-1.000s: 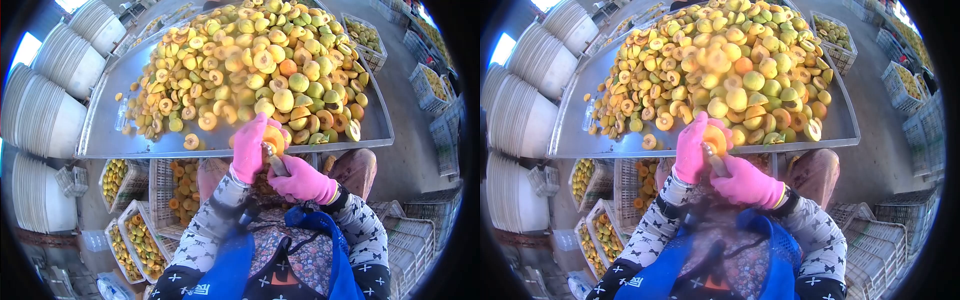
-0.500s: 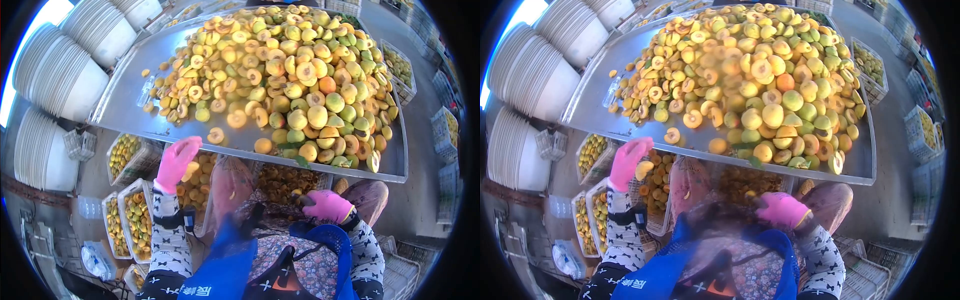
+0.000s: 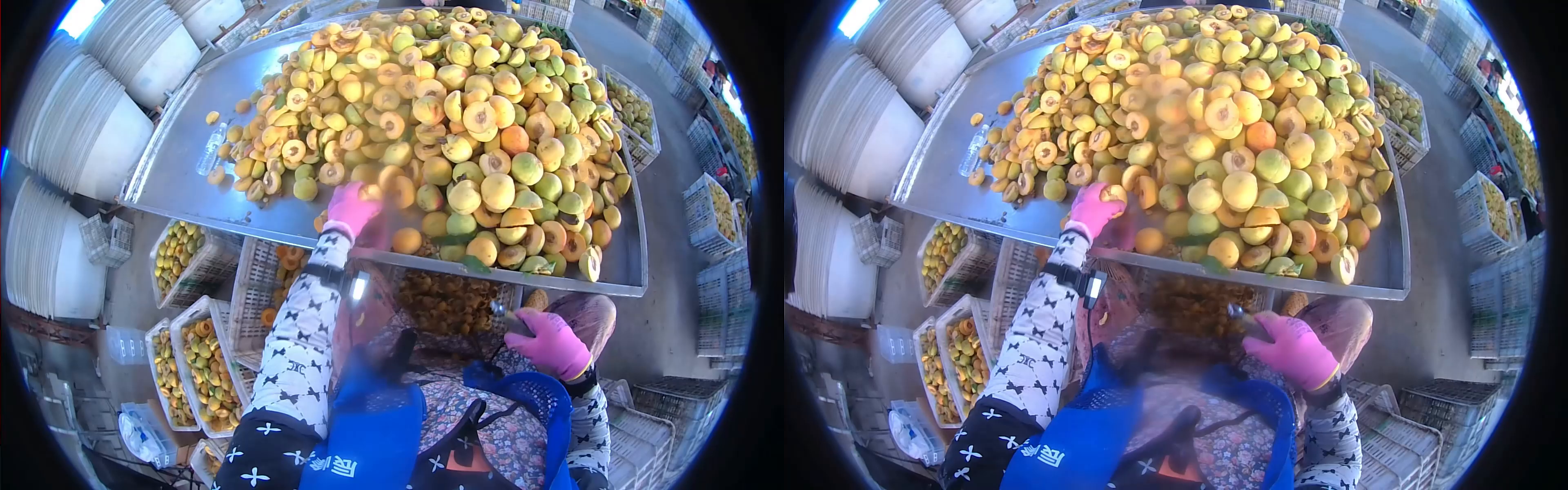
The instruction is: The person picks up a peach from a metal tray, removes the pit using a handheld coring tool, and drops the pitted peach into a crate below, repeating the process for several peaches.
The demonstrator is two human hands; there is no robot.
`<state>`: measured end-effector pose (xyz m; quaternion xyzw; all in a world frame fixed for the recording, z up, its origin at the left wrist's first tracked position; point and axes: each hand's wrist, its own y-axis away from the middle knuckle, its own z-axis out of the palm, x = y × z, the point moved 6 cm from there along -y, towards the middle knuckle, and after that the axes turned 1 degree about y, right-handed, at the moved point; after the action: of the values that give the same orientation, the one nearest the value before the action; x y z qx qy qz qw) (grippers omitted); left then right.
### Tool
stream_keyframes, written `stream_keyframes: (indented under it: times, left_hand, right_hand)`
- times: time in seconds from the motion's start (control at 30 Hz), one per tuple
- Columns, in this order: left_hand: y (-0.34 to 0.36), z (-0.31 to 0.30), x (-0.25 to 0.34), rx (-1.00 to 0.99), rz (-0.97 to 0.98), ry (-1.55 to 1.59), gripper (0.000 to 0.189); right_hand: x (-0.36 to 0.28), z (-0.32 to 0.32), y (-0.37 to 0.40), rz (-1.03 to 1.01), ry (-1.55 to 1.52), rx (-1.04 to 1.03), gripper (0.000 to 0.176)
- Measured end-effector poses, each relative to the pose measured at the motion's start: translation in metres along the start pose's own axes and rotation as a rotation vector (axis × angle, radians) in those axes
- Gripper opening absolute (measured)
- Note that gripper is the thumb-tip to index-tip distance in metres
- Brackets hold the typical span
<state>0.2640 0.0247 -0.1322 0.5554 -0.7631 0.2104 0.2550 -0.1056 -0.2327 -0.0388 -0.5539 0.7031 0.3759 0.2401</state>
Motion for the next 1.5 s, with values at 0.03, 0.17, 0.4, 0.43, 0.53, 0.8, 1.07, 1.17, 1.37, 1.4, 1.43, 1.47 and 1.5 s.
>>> stream_keyframes:
  times: [0.03, 0.17, 0.4, 0.43, 0.53, 0.8, 1.07, 1.17, 1.37, 1.4, 1.43, 1.47, 1.5]
  left_hand:
    - [0.017, -0.009, 0.014, -0.064, -0.069, 0.295, 0.064]
    - [0.093, -0.03, 0.112, -0.33, -0.149, 1.098, 0.048]
    - [0.159, -0.025, 0.196, -0.167, 0.227, 0.86, 0.032]
    - [0.158, -0.032, 0.199, -0.045, 0.401, 0.673, 0.027]
    - [0.163, -0.035, 0.203, 0.161, 0.689, 0.271, 0.016]
    - [0.163, -0.019, 0.18, -0.466, 0.32, 0.903, 0.04]
    - [0.175, -0.005, 0.207, -0.215, 0.373, 0.97, 0.046]
    - [0.177, -0.016, 0.206, -0.233, 0.163, 1.271, 0.046]
    - [0.171, 0.033, 0.195, -0.337, -0.408, 1.834, 0.051]
    - [0.168, 0.03, 0.2, -0.345, -0.354, 1.831, 0.05]
    - [0.169, 0.023, 0.203, -0.349, -0.308, 1.824, 0.048]
    - [0.17, 0.017, 0.205, -0.354, -0.263, 1.813, 0.047]
    - [0.172, 0.011, 0.209, -0.324, -0.114, 1.73, 0.045]
  right_hand:
    - [-0.002, 0.001, -0.007, 0.026, -0.082, 0.034, 0.036]
    - [-0.023, 0.008, -0.039, 0.106, -0.48, 0.223, 0.039]
    - [-0.076, 0.009, -0.074, -0.074, -1.02, 0.288, 0.04]
    - [-0.072, 0.009, -0.075, -0.095, -0.965, 0.374, 0.039]
    - [-0.069, 0.0, -0.067, -0.219, -0.621, 0.645, 0.036]
    - [-0.071, -0.02, -0.051, -0.069, -1.017, 0.194, 0.033]
    - [-0.078, -0.009, -0.064, -0.039, -0.951, 0.291, 0.03]
    - [-0.079, -0.02, -0.041, -0.122, -0.542, 0.587, 0.027]
    - [-0.098, 0.011, -0.033, -0.535, 0.224, 0.963, 0.019]
    - [-0.089, 0.009, -0.045, -0.399, -0.139, 0.866, 0.019]
    - [-0.078, 0.014, -0.057, -0.25, -0.497, 0.745, 0.018]
    - [-0.051, 0.023, -0.076, -0.114, -0.768, 0.652, 0.018]
    - [-0.068, 0.016, -0.069, 0.064, -1.214, 0.378, 0.021]
